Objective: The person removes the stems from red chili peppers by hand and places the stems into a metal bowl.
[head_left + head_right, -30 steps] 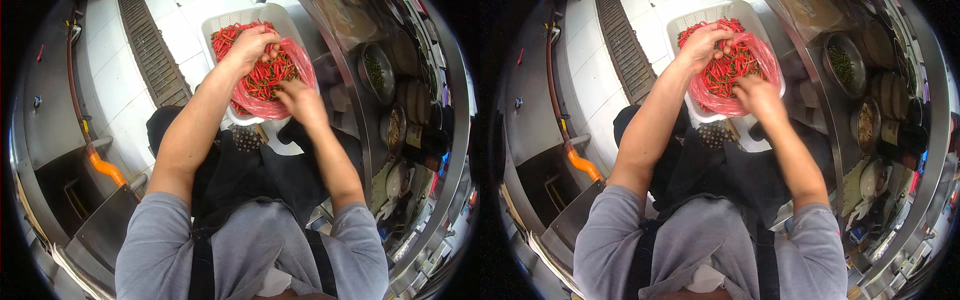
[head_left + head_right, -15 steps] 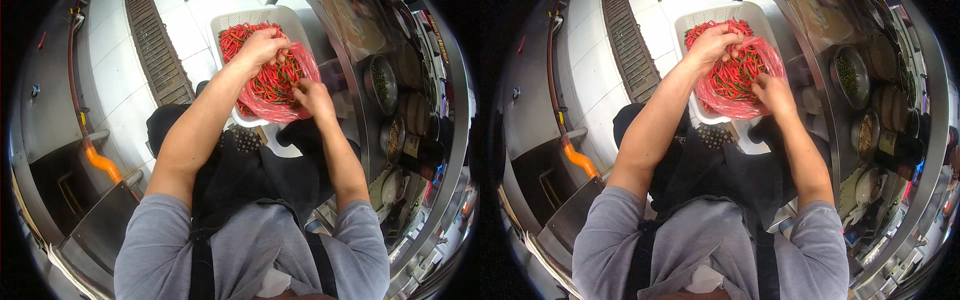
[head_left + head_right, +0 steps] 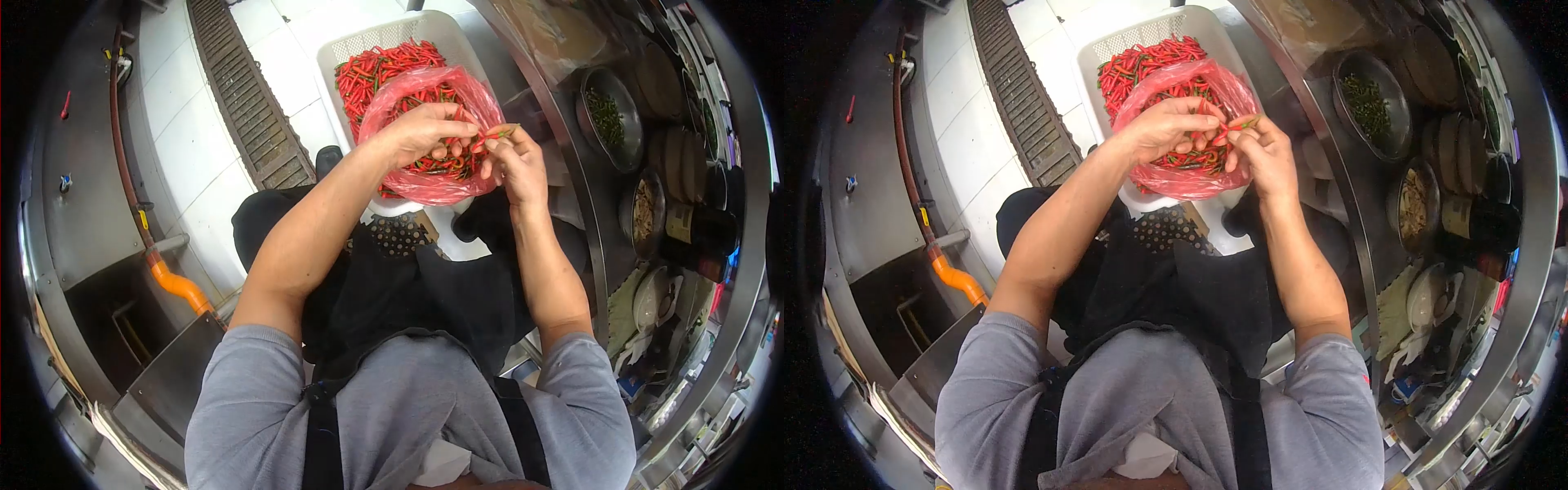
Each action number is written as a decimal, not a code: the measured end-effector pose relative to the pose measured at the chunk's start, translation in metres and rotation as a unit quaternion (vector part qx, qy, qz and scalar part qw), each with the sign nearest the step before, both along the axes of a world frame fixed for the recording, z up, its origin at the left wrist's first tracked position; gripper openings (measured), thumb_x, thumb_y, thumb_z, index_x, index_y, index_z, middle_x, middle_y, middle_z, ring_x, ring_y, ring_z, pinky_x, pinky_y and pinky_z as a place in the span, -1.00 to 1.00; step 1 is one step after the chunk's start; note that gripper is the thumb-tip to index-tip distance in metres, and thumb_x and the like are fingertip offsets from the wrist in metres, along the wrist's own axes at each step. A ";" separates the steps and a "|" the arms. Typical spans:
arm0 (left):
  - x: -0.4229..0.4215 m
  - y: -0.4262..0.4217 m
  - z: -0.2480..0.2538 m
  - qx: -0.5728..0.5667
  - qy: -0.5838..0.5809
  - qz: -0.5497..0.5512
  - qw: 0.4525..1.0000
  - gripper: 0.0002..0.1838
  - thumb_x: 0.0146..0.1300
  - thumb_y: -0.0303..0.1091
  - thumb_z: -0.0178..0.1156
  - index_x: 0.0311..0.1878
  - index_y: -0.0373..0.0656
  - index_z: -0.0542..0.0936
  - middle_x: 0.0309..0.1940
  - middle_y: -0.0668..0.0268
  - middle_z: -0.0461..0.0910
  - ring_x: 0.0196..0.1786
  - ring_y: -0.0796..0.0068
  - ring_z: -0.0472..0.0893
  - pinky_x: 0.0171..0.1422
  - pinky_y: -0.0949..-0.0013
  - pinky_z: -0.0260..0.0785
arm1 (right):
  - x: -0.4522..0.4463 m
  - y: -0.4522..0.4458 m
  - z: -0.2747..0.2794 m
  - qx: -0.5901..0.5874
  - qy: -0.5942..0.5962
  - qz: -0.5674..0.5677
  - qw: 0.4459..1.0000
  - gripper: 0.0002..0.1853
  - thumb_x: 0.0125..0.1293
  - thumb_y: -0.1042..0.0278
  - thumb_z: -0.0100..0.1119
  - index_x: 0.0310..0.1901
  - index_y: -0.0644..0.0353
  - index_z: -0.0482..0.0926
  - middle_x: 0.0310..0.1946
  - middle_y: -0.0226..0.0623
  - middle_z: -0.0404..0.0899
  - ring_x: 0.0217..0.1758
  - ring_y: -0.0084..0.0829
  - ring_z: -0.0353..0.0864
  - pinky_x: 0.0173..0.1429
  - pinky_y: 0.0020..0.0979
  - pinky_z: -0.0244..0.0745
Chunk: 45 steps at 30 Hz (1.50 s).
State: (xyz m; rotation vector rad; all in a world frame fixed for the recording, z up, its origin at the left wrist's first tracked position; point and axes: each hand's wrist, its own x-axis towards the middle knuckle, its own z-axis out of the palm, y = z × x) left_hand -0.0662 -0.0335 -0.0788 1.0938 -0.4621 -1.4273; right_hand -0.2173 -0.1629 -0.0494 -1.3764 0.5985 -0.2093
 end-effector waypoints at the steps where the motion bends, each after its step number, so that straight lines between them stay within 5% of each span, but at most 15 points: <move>1: -0.002 -0.003 -0.003 -0.005 -0.008 0.019 1.000 -0.78 0.28 -0.24 0.24 -0.13 -0.15 0.53 -0.41 0.42 0.54 -0.42 0.68 0.50 -0.50 0.63 0.15 | -0.001 -0.001 0.000 0.007 0.017 0.009 1.000 -0.83 0.22 0.47 0.20 -0.17 0.30 0.53 -0.52 -0.33 0.61 -0.59 -0.58 0.56 -0.55 -0.60 0.30; 8: 0.002 -0.016 -0.007 0.015 -0.040 0.076 0.996 -0.84 0.29 -0.28 0.23 -0.22 -0.13 0.50 -0.39 0.37 0.57 -0.42 0.67 0.51 -0.47 0.62 0.18 | -0.004 -0.023 -0.004 -0.167 0.023 -0.042 0.985 -0.84 0.16 0.47 0.32 -0.22 0.33 0.68 -0.48 -0.39 0.61 -0.44 -0.65 0.53 -0.31 -0.58 0.41; 13: -0.007 -0.021 -0.001 0.042 -0.014 0.047 0.998 -0.87 0.28 -0.33 0.21 -0.20 -0.13 0.49 -0.36 0.32 0.59 -0.41 0.62 0.54 -0.47 0.60 0.19 | -0.005 -0.023 0.003 -0.133 -0.025 -0.118 0.984 -0.82 0.13 0.47 0.37 -0.22 0.31 0.69 -0.33 -0.44 0.60 -0.30 -0.66 0.54 -0.17 -0.59 0.41; 22: -0.014 -0.021 -0.002 -0.039 0.073 0.063 0.995 -0.87 0.30 -0.36 0.20 -0.14 -0.13 0.50 -0.36 0.33 0.58 -0.42 0.62 0.53 -0.50 0.62 0.19 | -0.003 -0.010 -0.012 -0.173 -0.031 -0.079 0.981 -0.82 0.11 0.48 0.36 -0.21 0.26 0.71 -0.43 -0.48 0.51 -0.37 -0.66 0.47 -0.25 -0.59 0.37; 28: -0.012 -0.021 -0.004 -0.014 -0.021 0.092 0.995 -0.85 0.31 -0.36 0.20 -0.14 -0.17 0.49 -0.36 0.35 0.57 -0.43 0.67 0.51 -0.51 0.63 0.21 | -0.001 -0.009 -0.014 -0.223 -0.035 -0.062 0.972 -0.81 0.14 0.44 0.35 -0.19 0.26 0.70 -0.39 -0.40 0.61 -0.35 -0.63 0.55 -0.23 -0.56 0.44; 30: -0.007 -0.019 -0.005 0.016 -0.125 0.093 0.988 -0.83 0.30 -0.33 0.22 -0.16 -0.18 0.50 -0.38 0.36 0.56 -0.45 0.69 0.49 -0.51 0.62 0.21 | -0.003 -0.011 -0.006 -0.123 0.032 -0.068 0.990 -0.80 0.18 0.39 0.32 -0.18 0.26 0.70 -0.40 -0.37 0.65 -0.33 -0.64 0.58 -0.21 -0.55 0.47; 35: -0.003 -0.016 -0.003 0.027 -0.144 0.109 0.983 -0.82 0.29 -0.32 0.25 -0.17 -0.19 0.53 -0.44 0.39 0.55 -0.49 0.71 0.47 -0.51 0.63 0.19 | -0.006 -0.014 -0.010 -0.399 0.020 0.037 0.916 -0.81 0.21 0.40 0.25 -0.19 0.30 0.67 -0.34 -0.04 0.64 -0.32 -0.25 0.66 -0.16 -0.38 0.50; 42: -0.003 -0.016 0.000 0.036 -0.135 0.100 0.985 -0.83 0.29 -0.33 0.25 -0.18 -0.20 0.53 -0.47 0.39 0.55 -0.51 0.73 0.45 -0.52 0.63 0.18 | -0.004 -0.021 -0.014 -0.375 0.014 -0.068 0.924 -0.82 0.21 0.43 0.25 -0.20 0.31 0.69 -0.35 -0.22 0.67 -0.31 -0.39 0.65 -0.17 -0.45 0.49; 45: -0.005 -0.018 -0.003 0.018 -0.116 0.099 0.988 -0.85 0.30 -0.34 0.24 -0.18 -0.20 0.53 -0.44 0.38 0.55 -0.50 0.72 0.46 -0.52 0.63 0.18 | -0.005 -0.018 -0.026 -0.221 0.037 -0.053 0.973 -0.82 0.23 0.42 0.24 -0.20 0.32 0.69 -0.40 -0.30 0.67 -0.36 -0.49 0.63 -0.22 -0.48 0.48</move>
